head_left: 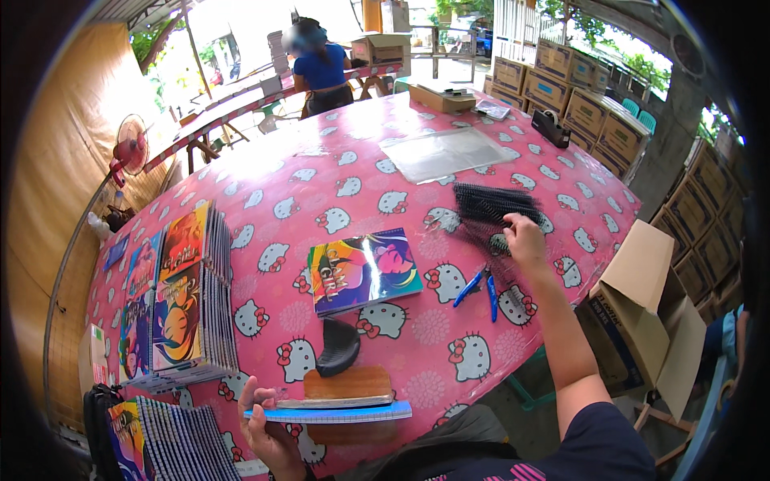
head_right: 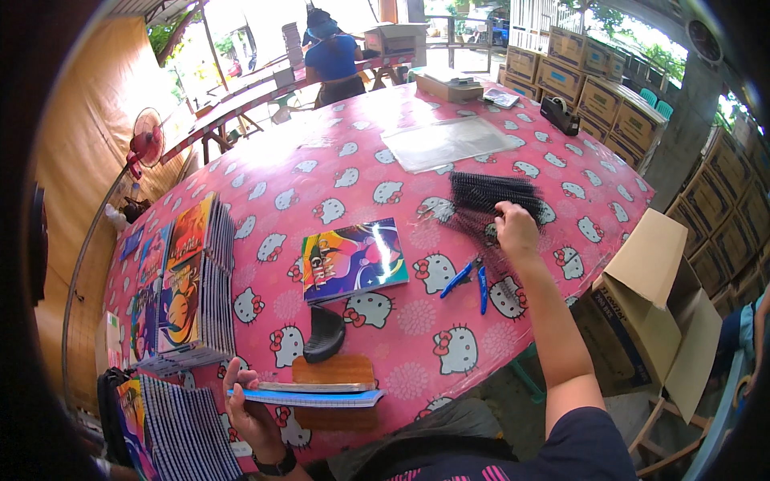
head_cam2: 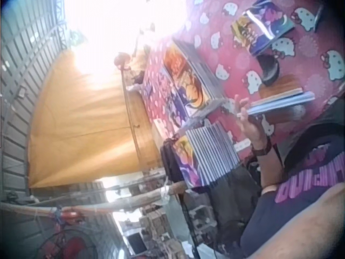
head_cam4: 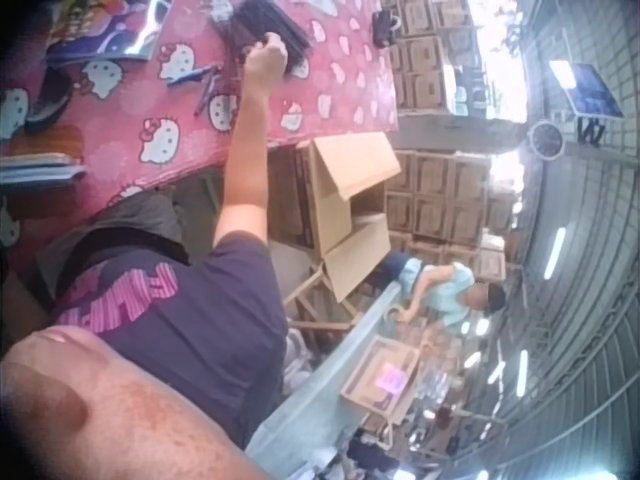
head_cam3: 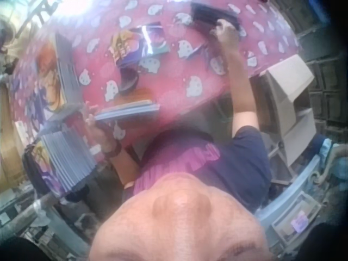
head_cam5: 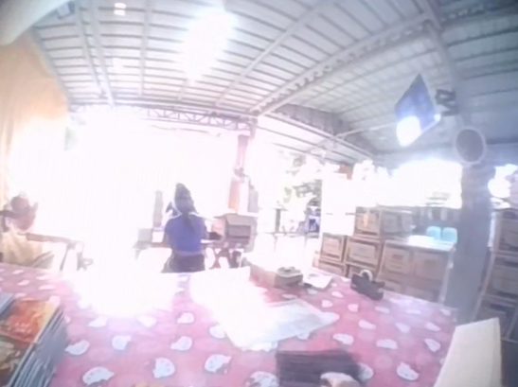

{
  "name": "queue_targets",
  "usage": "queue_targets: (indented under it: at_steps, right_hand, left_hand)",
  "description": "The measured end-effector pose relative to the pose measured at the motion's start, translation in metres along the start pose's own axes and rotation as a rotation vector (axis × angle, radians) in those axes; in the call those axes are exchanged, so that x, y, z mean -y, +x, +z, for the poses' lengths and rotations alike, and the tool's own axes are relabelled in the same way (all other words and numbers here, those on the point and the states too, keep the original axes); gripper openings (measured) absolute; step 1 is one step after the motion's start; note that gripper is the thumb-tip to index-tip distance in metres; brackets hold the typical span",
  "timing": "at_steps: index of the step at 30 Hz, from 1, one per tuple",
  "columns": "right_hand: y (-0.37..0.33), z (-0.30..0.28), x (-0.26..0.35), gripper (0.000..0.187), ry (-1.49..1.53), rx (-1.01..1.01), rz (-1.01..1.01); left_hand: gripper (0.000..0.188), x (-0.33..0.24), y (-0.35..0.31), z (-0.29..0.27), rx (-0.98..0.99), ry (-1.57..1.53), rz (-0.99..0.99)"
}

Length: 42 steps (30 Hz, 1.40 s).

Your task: The person handles notebooks and plastic spiral coils on a table, inserting the coils through the punched holes and using a hand tool to finish the ends.

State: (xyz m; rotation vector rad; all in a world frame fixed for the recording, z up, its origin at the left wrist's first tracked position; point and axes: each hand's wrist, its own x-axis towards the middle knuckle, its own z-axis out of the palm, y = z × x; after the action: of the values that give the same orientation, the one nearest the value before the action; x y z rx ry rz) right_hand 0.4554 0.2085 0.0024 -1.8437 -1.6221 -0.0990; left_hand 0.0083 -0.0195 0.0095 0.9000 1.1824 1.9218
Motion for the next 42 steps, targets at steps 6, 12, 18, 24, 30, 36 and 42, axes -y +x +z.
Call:
queue_targets:
  at_steps: [6, 12, 18, 24, 30, 36, 42]
  right_hand:
    - [-0.055, -0.094, 0.114, 0.041, 0.465, 0.132, -0.197]
    - [-0.124, -0.107, 0.159, 0.031, 0.870, 0.731, -0.325]
    - [-0.154, -0.093, 0.168, 0.029, 0.892, 0.773, -0.371]
    - [-0.155, -0.090, 0.166, 0.017, 0.878, 0.619, -0.366]
    - [-0.153, -0.088, 0.163, 0.016, 0.935, 0.694, -0.506]
    - [-0.154, -0.101, 0.167, 0.033, 0.817, 0.930, -0.407]
    - [-0.144, -0.097, 0.172, 0.037, 0.889, 1.068, -0.421]
  left_hand:
    - [0.054, -0.007, -0.002, 0.001, -0.179, 0.471, 0.395]
    - [0.042, -0.033, -0.049, 0.071, 0.279, 1.124, 0.794]
    - [0.015, -0.016, -0.032, 0.080, 0.450, 0.923, 0.738]
    - [0.020, -0.009, -0.023, 0.078, 0.474, 0.882, 0.819]
    - [0.020, -0.013, -0.026, 0.080, 0.483, 0.843, 0.819]
    - [0.026, -0.018, -0.031, 0.081, 0.496, 0.869, 0.808]
    - [0.021, -0.022, -0.042, 0.087, 0.677, 0.986, 0.751]
